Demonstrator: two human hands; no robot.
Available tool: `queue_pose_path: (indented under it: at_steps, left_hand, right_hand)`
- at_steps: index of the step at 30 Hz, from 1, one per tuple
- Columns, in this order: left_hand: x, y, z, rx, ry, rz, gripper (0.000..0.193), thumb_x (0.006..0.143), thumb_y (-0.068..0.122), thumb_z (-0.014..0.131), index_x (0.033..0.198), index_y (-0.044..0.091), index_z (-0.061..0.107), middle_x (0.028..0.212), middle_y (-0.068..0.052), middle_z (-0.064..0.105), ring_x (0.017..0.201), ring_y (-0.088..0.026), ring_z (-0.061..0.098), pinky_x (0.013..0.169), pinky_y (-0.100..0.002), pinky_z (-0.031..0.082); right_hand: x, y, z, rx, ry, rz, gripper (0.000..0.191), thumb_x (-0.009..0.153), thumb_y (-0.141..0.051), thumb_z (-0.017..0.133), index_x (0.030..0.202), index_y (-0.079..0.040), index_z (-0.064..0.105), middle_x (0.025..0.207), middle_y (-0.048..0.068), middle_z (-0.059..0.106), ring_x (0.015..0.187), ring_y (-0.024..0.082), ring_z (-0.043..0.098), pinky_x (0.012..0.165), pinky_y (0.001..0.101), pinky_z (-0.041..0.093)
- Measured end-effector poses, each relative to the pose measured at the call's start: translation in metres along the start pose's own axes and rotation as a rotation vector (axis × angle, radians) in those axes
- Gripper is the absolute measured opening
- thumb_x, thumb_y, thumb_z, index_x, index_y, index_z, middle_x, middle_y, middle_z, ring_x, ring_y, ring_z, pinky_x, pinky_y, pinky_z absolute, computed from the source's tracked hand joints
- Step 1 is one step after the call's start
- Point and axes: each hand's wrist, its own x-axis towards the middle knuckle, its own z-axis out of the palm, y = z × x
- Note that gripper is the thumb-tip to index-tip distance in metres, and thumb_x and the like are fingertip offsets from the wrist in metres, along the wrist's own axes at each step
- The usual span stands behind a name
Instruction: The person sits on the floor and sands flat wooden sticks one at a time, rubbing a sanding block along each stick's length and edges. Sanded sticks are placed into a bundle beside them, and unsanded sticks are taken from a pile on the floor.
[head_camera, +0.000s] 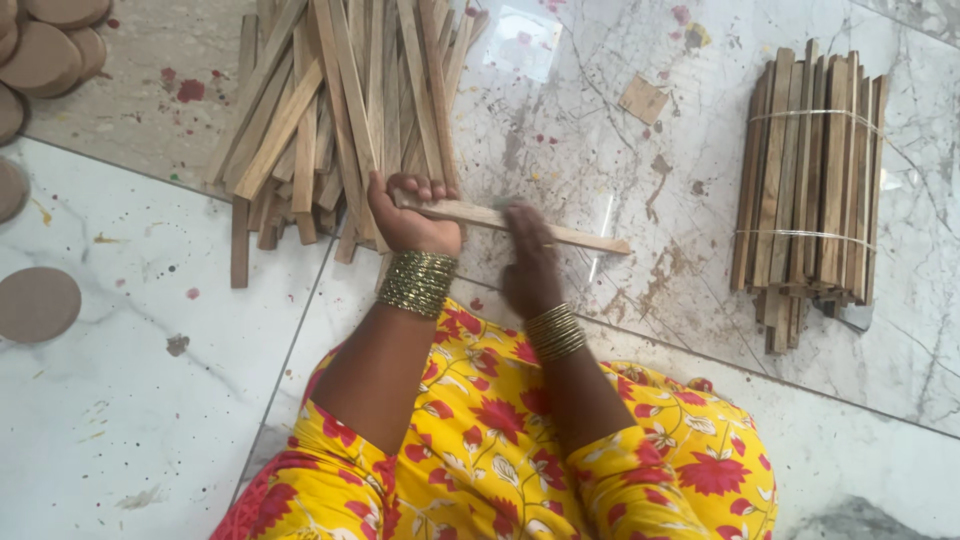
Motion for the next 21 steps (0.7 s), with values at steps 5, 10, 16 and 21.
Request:
queue_pose_path:
  at_steps: [5,10,16,21]
  left_hand:
    - [0.004,-0.007,-0.004,0.040,-0.056,0.042,0.040,0.094,0.044,0.055,0.069,0.014,0.046,0.061,-0.002,0.044,0.061,-0.022,0.047,0.066,-0.041,0.042]
    - [0.008,-0.014,-0.007,0.080,-0.192,0.020,0.031,0.089,0.033,0.055,0.069,0.014,0.042,0.064,-0.003,0.042,0.066,-0.024,0.048,0.069,-0.042,0.043]
    - [0.011,-0.010,-0.015,0.005,-0.177,0.003,0.030,0.087,0.030,0.055,0.067,0.014,0.040,0.065,-0.004,0.041,0.068,-0.025,0.047,0.072,-0.042,0.043]
    - [0.006,-0.010,-0.012,-0.020,-0.201,-0.031,0.030,0.089,0.028,0.055,0.067,0.015,0.039,0.071,-0.003,0.042,0.073,-0.022,0.046,0.076,-0.040,0.043]
  right_hand:
    - [-0.030,0.097,-0.040,-0.236,-0.026,0.633,0.073,0.071,0.003,0.057,0.142,0.004,0.042,0.149,0.028,0.041,0.144,0.043,0.031,0.122,0.0492,0.021]
    - [-0.027,0.093,-0.037,-0.157,-0.015,0.599,0.074,0.079,0.006,0.049,0.153,0.004,0.037,0.160,0.030,0.034,0.153,0.044,0.026,0.128,0.0489,0.017]
    - [0.013,-0.042,-0.004,-0.127,-0.208,0.053,0.084,0.071,-0.002,0.056,0.153,-0.001,0.039,0.157,0.018,0.041,0.150,0.034,0.033,0.124,0.0504,0.024]
    - [0.027,-0.030,-0.018,-0.197,-0.053,0.011,0.074,0.074,-0.008,0.063,0.147,-0.007,0.046,0.145,0.016,0.051,0.141,0.035,0.043,0.121,0.0531,0.030]
